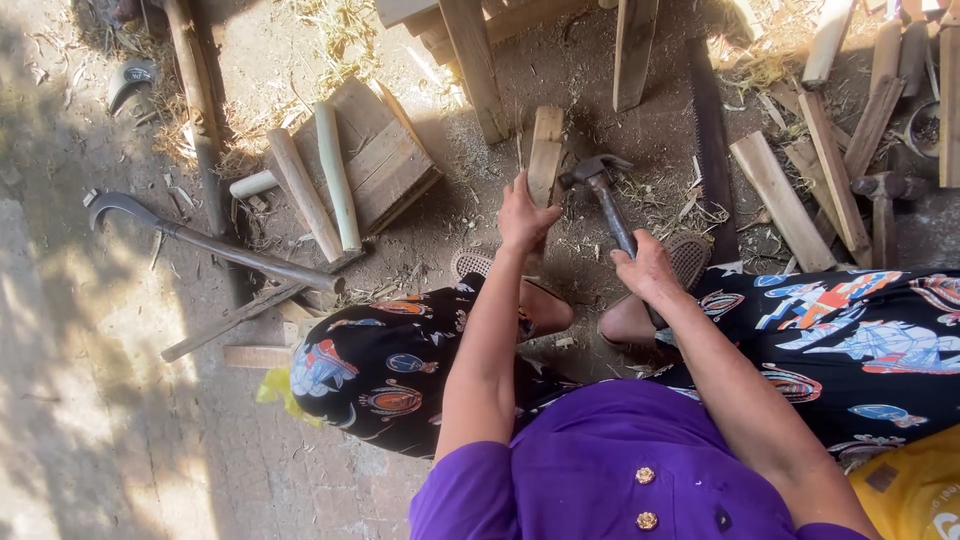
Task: Using a hammer to pry apart and break small wooden slats from a pile of scrap wood while sitting on the ground.
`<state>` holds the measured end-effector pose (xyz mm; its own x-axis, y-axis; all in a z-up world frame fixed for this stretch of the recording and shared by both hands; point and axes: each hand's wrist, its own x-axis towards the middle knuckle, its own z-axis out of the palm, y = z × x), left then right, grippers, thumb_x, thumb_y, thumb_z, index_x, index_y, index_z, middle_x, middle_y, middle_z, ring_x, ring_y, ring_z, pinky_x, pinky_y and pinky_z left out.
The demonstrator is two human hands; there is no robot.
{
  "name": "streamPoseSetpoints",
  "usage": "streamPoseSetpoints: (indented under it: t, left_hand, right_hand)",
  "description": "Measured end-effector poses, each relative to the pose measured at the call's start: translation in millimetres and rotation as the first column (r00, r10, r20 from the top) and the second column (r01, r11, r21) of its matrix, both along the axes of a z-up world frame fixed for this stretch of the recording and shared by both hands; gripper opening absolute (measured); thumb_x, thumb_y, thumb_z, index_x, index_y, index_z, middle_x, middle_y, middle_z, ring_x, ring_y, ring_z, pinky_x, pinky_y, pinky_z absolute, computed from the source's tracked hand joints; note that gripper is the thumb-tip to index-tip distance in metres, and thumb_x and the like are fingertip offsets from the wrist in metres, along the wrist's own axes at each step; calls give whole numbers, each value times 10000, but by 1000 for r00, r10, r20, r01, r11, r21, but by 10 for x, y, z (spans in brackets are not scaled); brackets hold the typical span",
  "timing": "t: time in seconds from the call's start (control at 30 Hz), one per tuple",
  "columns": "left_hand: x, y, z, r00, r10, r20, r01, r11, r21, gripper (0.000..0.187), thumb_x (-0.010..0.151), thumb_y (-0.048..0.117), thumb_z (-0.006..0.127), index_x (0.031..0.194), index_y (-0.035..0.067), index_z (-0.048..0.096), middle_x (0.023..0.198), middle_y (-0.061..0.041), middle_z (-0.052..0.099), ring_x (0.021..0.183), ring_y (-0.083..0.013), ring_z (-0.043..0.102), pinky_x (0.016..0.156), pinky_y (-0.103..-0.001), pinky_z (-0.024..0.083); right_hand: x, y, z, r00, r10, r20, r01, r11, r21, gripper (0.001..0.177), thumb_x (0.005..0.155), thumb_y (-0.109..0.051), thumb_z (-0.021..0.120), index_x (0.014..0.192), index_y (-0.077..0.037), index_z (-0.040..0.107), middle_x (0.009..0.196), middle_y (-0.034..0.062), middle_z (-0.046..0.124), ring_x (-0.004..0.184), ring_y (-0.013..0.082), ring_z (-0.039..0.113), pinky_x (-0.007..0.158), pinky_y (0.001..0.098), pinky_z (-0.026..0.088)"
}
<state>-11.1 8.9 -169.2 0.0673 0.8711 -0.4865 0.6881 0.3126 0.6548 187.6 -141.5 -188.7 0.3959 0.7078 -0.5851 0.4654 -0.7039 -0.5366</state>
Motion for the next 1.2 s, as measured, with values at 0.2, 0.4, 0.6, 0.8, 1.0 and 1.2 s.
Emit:
streamPoseSetpoints:
  t: [0.2,0.4,0.6,0.8,1.0,1.2]
  left_hand:
    - [-116,-68,-138,932,-266,-244,292,954,74,813,673,259,761,1458,217,553,1140,-37,538,1137,-291,613,931,-472,536]
    - [-120,-108,-337,891,-233,-390,318,933,168,545,729,307,765,1218,183,560,1129,-50,485,1139,-292,518,916,-459,473]
    - [-75,-272,-342,894,-220,-390,287,950,123,562,814,281,747,1304,222,478,1181,-18,485,1171,-256,522,955,-441,478]
    - [-119,-295,-235,846,-258,-467,339,935,99,522,767,170,778,1198,216,486,1152,-30,545,1189,-275,549,1020,-466,431]
    - [-159,-270,-701,850,-269,-452,336,939,73,522,772,147,744,1208,217,465,1207,-43,572,1215,-311,554,1036,-483,436]
    - [-204,-281,-548,843,-256,-473,355,926,132,463,786,128,701,1182,213,475,1178,-48,575,1166,-298,552,972,-465,438]
  right_hand:
    - [-147,216,1062,811,-265,-522,338,940,47,234,997,-275,647,1034,-68,545,714,55,553,486,107,527,404,241,472]
    - [-409,498,1549,645,-178,-743,305,952,37,212,1020,-298,665,1006,-98,597,699,70,542,439,92,504,330,237,440]
    - [-582,702,1140,671,-151,-726,254,967,34,245,1011,-314,679,1008,-86,590,697,55,538,430,76,488,311,226,430]
    - [-598,649,1150,745,-130,-654,171,985,-1,266,985,-322,693,966,-80,585,680,68,532,440,88,493,322,235,430]
    - [-597,535,1047,739,-197,-644,208,976,-59,285,990,-350,667,1004,-74,596,709,51,530,464,61,490,347,214,440]
    - [-480,513,937,776,-189,-602,166,982,-94,342,1020,-373,628,1037,-32,613,714,67,509,471,95,496,351,253,445]
